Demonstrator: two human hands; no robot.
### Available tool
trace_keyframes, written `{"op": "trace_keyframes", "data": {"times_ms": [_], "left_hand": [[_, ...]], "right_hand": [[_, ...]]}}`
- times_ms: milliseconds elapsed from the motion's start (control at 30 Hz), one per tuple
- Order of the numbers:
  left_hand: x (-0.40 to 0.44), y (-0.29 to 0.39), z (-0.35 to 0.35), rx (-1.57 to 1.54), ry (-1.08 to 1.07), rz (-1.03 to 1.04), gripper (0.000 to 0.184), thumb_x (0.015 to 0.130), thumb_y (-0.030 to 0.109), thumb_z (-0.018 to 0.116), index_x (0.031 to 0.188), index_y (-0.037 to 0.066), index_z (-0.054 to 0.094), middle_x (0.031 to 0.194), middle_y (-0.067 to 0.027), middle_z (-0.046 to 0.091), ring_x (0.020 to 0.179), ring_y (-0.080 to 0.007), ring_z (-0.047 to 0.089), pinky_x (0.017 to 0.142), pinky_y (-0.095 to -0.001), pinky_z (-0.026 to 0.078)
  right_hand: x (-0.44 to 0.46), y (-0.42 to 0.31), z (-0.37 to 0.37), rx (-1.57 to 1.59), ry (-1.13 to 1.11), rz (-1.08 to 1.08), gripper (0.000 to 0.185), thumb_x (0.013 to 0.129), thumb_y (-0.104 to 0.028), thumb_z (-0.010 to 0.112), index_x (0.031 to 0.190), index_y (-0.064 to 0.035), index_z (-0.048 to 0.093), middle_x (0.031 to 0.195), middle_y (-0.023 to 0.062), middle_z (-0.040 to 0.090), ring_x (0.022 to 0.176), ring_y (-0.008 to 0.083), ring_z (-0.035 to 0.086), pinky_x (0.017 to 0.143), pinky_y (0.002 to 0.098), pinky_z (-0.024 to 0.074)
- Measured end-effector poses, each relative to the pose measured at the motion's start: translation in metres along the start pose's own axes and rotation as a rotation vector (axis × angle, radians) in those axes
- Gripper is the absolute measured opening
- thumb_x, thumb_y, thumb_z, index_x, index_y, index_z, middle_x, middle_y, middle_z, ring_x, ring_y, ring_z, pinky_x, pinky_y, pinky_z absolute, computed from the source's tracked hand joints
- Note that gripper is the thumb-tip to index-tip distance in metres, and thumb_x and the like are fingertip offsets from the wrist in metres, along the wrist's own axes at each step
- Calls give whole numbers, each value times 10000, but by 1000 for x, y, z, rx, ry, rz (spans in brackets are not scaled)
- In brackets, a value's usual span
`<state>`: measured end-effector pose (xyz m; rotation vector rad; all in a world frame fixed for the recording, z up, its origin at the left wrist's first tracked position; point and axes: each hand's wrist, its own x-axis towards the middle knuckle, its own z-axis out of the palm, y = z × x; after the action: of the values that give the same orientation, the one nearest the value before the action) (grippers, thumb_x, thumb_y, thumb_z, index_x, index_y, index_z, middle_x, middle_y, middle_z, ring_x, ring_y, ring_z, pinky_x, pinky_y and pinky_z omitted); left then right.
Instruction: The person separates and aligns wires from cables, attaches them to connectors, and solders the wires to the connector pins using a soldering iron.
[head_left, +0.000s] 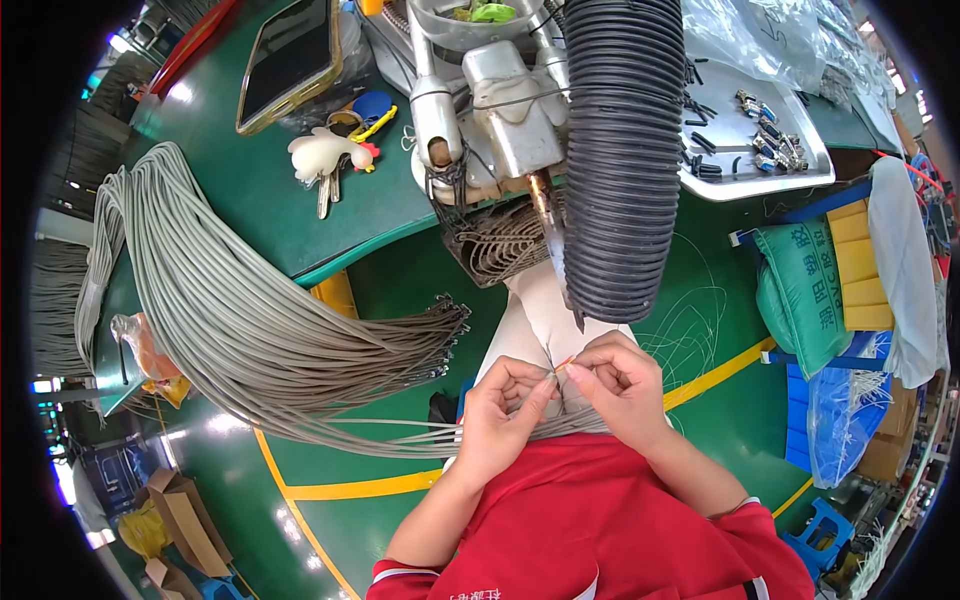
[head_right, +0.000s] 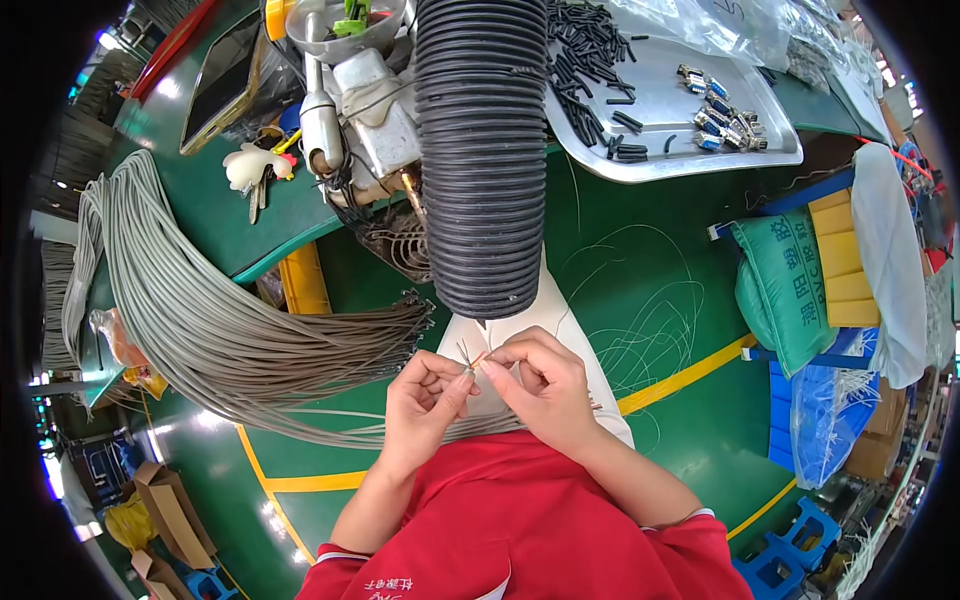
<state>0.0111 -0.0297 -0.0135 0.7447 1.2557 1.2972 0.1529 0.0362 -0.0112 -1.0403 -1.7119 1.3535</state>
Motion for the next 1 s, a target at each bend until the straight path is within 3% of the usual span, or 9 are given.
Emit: {"op": "trace_keyframes", "data": {"times_ms": [133,267,367,633,800,967,1000], "left_hand": [[0,-4,1,-152,7,-32,95,820,10,552,886,-18,490,788,-64,600,701,-78,579,623,-185,460],[0,-9,5,8,113,93,106,795,4,582,864,-17,504,778,-72,606,667,-82,582,603,-193,469],[2,-15,5,389,212,371,125,772,-27,593,833,-6,486,759,-73,596,628,-82,575,543,-183,453],[2,-12,8,544,260,474,117,754,-34,606,794,-15,497,737,-76,601,601,-74,575,535,-185,461],[2,-15,7,526,233,449,123,763,-39,594,819,-17,486,760,-78,595,608,-77,570,540,-184,460],[1,-14,10,152,206,271,141,765,-34,594,874,-21,504,746,-61,588,575,-60,534,519,-182,438],[0,-10,10,75,169,197,148,776,-35,583,893,-20,494,762,-54,584,599,-57,535,536,-182,441]], "right_hand": [[-2,-8,6,-111,48,-183,132,711,-24,638,834,-3,596,765,24,540,432,12,280,410,174,244],[2,-11,8,-99,28,-143,108,707,-5,629,805,7,583,771,17,513,445,-14,261,413,157,203],[5,-11,8,-84,18,-116,92,713,-4,625,789,9,576,767,16,508,445,-14,261,411,159,202],[6,-8,10,-18,24,-8,64,734,-2,613,753,11,553,759,10,497,447,-15,265,409,160,206],[6,-6,12,-35,45,-84,64,741,3,606,773,15,552,762,16,494,452,-15,270,414,157,210],[4,-3,13,-43,65,-135,80,742,-3,611,797,17,556,778,31,503,466,-14,320,420,151,244],[3,-1,14,110,57,-19,81,744,0,610,804,16,559,787,35,507,479,-10,346,426,150,265]]}}
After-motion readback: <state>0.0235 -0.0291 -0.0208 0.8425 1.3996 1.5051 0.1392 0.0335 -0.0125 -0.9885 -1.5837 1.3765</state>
